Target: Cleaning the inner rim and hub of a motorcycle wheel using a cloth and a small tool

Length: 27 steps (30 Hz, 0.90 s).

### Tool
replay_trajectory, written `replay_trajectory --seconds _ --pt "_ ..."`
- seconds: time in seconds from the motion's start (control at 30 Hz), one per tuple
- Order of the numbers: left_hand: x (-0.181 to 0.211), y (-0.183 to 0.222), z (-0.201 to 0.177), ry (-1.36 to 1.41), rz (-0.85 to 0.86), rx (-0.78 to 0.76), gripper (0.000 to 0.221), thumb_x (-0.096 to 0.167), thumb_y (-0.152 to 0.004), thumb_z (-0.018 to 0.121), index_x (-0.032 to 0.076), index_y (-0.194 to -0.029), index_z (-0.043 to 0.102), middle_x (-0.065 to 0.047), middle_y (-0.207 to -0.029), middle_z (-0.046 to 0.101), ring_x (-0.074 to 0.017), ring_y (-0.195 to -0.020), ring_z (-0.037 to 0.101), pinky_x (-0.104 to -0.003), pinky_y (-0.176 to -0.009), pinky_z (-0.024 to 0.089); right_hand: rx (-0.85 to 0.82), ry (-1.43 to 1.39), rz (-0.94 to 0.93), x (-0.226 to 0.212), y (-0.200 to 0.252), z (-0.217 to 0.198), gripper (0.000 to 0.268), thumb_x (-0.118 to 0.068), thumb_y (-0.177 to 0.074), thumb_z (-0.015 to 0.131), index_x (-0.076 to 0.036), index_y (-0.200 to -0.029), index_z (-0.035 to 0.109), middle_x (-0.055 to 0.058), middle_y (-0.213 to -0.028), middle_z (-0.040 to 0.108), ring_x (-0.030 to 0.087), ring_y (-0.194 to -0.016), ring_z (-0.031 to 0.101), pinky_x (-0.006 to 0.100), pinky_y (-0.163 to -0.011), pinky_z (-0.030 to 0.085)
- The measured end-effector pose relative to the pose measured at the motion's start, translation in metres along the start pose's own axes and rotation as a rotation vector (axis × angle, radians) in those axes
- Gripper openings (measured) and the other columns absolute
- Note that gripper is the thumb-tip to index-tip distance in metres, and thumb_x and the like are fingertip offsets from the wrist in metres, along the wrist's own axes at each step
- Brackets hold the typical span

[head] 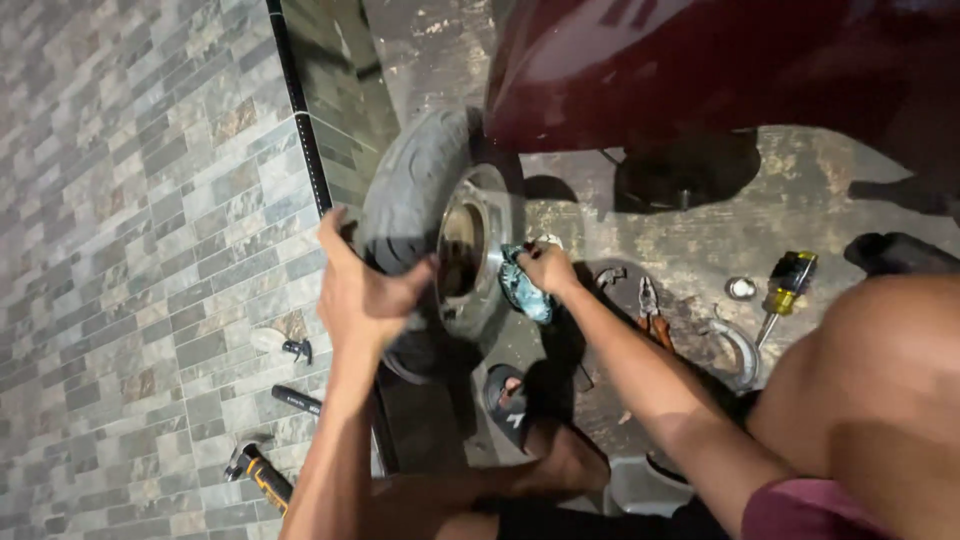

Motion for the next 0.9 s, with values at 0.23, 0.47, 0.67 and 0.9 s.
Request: replay_trajectory --seconds 0.23,0.47,0.67,0.9 --pt "-0.016 -0.016 -0.004 -0.036 0.010 0.034 0.086 0.062 -0.070 0.085 0.030 -0.139 0.046 -0.015 -0.136 0.064 -0.0362 -0.130 0.059 -0.051 -0.109 0.045 -0.021 0.053 -0.185 -0.013 0.035 -0.005 0.037 -0.039 -0.084 0.070 -0.008 -0.103 0.070 0.021 -0.105 0.073 0.040 -0.112 0.067 0.051 -0.096 0.054" --pt "-0.029 -0.040 -0.002 0.045 0.193 0.055 0.090 0.057 -0.083 0.077 0.018 -0.156 0.039 -0.028 -0.142 0.057 -0.0495 -0.132 0.053 -0.061 -0.111 0.041 0.342 0.376 -0.883 -0.025 0.086 0.028 0.016 -0.035 -0.093 0.062 -0.020 -0.097 0.060 0.006 -0.087 0.059 0.031 -0.092 0.065 0.044 -0.077 0.049" --pt "-0.027 -0.052 0.004 -0.024 0.154 -0.009 0.091 0.063 -0.088 0.070 0.025 -0.161 0.032 -0.019 -0.146 0.053 -0.0434 -0.137 0.049 -0.058 -0.112 0.041 0.154 0.507 -0.981 -0.018 0.107 0.016 0.030 -0.033 -0.101 0.053 -0.015 -0.119 0.068 0.012 -0.097 0.051 0.044 -0.083 0.063 0.051 -0.068 0.051" --pt "-0.042 -0.072 0.003 -0.014 0.164 0.019 0.091 0.065 -0.086 0.069 0.026 -0.160 0.033 -0.018 -0.146 0.054 -0.0434 -0.134 0.052 -0.057 -0.111 0.042 0.045 0.745 -0.971 -0.026 0.025 0.021 0.028 -0.033 -0.091 0.058 -0.019 -0.114 0.067 0.012 -0.105 0.055 0.041 -0.075 0.070 0.053 -0.069 0.059"
Point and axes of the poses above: each hand's wrist, its own y-axis away from the middle knuckle, its own z-axis out of the palm, x = y × z, the point moved 3 cm from there along -y, towards the middle knuckle
